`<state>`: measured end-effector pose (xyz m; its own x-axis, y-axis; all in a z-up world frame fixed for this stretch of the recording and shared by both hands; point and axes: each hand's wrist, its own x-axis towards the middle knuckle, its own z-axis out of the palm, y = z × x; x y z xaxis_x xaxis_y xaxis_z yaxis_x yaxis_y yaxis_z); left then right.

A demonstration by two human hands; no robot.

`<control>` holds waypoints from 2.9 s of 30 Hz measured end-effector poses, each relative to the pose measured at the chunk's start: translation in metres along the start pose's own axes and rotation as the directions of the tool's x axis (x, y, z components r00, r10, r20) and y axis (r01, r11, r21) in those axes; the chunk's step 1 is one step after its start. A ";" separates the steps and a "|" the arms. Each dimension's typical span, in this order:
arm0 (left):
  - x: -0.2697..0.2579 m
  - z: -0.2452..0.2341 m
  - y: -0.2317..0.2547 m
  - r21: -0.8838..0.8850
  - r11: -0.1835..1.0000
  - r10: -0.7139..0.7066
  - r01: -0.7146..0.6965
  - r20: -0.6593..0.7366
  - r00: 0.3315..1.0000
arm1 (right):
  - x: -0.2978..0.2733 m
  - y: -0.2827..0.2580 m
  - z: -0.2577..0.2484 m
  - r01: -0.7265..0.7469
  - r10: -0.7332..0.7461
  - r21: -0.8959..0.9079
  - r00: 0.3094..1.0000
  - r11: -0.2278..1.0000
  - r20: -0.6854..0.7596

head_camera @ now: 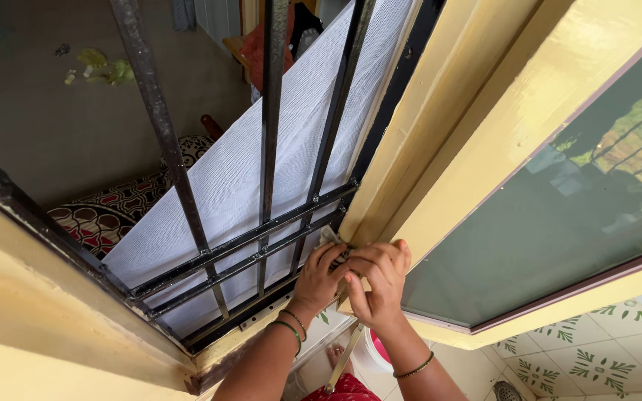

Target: The person wipes the window frame and the metal security bars with a cloth. They clean the vertical and horizontal bars of the window grill and the surrounding frame.

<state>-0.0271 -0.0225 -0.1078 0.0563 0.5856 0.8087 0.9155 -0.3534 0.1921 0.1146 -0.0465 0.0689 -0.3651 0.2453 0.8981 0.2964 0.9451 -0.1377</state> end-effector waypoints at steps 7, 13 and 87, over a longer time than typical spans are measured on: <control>-0.042 0.015 -0.019 0.073 0.997 -0.027 0.011 0.214 0.977 | -0.020 -0.009 0.004 -0.075 0.077 -0.045 0.996 0.996 0.054; -0.077 0.038 -0.026 0.080 0.996 -0.070 0.046 0.320 0.945 | -0.051 -0.012 0.023 -0.224 0.229 -0.045 0.960 0.974 0.164; -0.037 -0.098 0.022 0.260 0.526 -0.800 0.809 0.475 0.368 | -0.142 0.071 0.187 -0.309 0.468 -0.369 0.373 0.877 0.801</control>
<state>-0.0478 -0.1231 -0.0787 -0.5223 0.8442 -0.1204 0.6312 0.4777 0.6111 0.0226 0.0263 -0.1466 -0.7043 0.7070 -0.0644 0.6981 0.6731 -0.2442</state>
